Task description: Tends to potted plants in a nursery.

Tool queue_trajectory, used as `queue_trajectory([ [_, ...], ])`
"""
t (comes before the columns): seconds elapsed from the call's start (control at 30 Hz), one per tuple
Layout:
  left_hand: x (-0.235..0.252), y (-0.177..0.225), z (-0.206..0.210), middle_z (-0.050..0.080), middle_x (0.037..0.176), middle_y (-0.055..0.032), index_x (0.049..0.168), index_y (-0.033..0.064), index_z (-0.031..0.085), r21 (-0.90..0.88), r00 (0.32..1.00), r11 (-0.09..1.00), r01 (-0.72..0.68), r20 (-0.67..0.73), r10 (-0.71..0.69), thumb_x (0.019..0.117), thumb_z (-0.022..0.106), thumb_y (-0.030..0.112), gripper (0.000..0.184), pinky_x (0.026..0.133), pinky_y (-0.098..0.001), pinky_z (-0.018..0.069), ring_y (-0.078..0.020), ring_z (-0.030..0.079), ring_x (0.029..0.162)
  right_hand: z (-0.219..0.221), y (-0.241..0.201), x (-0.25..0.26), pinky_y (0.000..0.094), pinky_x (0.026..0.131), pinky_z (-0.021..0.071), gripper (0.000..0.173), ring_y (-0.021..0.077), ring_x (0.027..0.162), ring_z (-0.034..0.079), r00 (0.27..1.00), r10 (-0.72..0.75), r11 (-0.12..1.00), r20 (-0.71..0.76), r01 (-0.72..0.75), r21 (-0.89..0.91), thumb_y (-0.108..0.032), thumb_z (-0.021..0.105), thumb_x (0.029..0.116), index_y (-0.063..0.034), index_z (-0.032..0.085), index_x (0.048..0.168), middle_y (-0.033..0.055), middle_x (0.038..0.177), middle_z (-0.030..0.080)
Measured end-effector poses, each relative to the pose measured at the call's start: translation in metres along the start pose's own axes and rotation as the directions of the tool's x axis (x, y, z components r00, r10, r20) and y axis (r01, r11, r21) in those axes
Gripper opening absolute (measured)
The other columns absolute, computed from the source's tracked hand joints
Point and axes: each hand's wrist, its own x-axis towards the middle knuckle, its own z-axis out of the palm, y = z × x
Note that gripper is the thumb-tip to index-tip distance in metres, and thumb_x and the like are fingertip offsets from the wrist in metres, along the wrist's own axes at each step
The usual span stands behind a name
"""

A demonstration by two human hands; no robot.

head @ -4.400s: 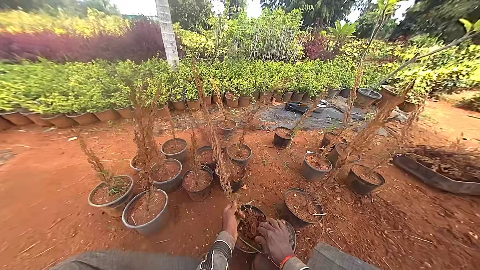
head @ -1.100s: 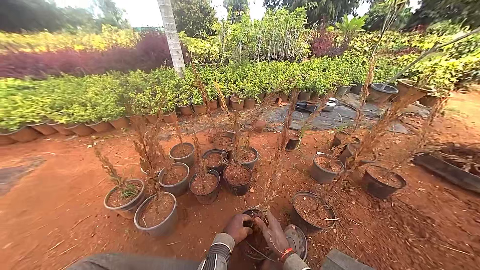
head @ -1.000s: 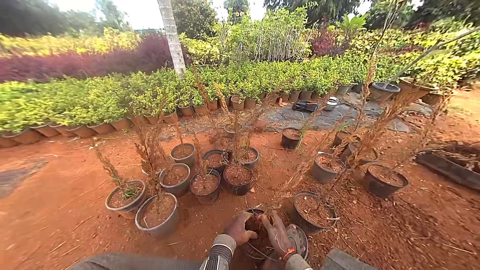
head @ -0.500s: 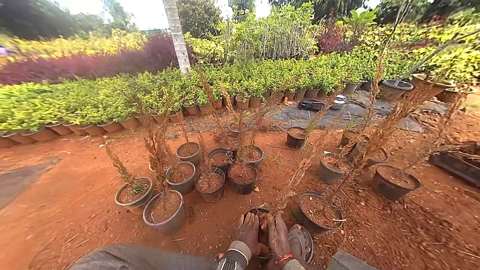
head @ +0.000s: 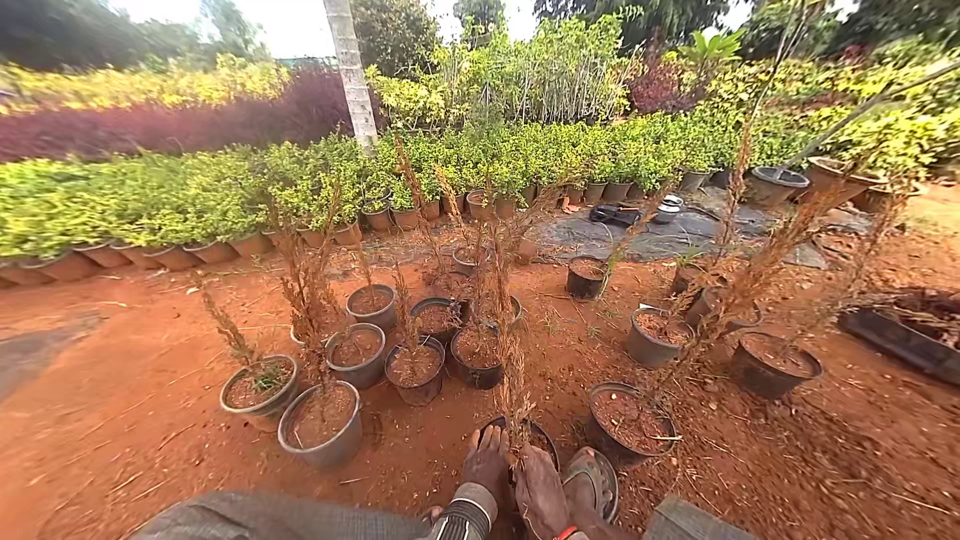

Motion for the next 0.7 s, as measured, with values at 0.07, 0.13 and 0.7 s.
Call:
queue_trajectory([
  [0.07,0.002,-0.001,0.002,0.020,0.171,-0.0187,0.162,0.0004,0.025,-0.006,1.000,1.000,0.015,-0.012,-0.015,0.0892,0.072,0.034,0.093,0.129,-0.0548,0.0032,-0.0315,0.012,0.160,0.000,-0.003,-0.003,0.0510,0.107,0.0467,0.040,0.0449,0.116,0.065,0.999,-0.003,1.000,-0.043,0.003,0.001,-0.006,0.057,0.0909,0.0138,0.065,0.124,0.0269,0.115,0.072],
  [0.13,0.007,0.000,0.004,0.019,0.172,-0.0173,0.162,0.0011,0.024,0.012,1.000,1.000,0.026,-0.014,-0.026,0.0880,0.072,0.033,0.095,0.128,-0.0555,0.0027,-0.0307,0.011,0.161,-0.002,-0.005,-0.005,0.0507,0.106,0.0474,0.041,0.0458,0.116,0.065,0.995,0.004,1.000,-0.102,-0.001,0.028,-0.005,0.055,0.0914,0.0156,0.063,0.126,0.0285,0.117,0.071],
  [0.7,0.026,-0.038,-0.005,0.040,0.164,-0.0103,0.162,0.0150,0.032,-0.246,0.994,0.965,-0.094,0.027,0.104,0.0825,0.081,0.018,0.094,0.128,-0.0486,0.0220,-0.0282,0.034,0.154,-0.049,0.009,0.047,0.0420,0.096,0.0544,0.029,0.0214,0.099,0.071,0.994,0.108,0.967,-0.021,-0.100,0.235,-0.020,0.049,0.1051,-0.0017,0.071,0.112,0.0092,0.099,0.075],
])
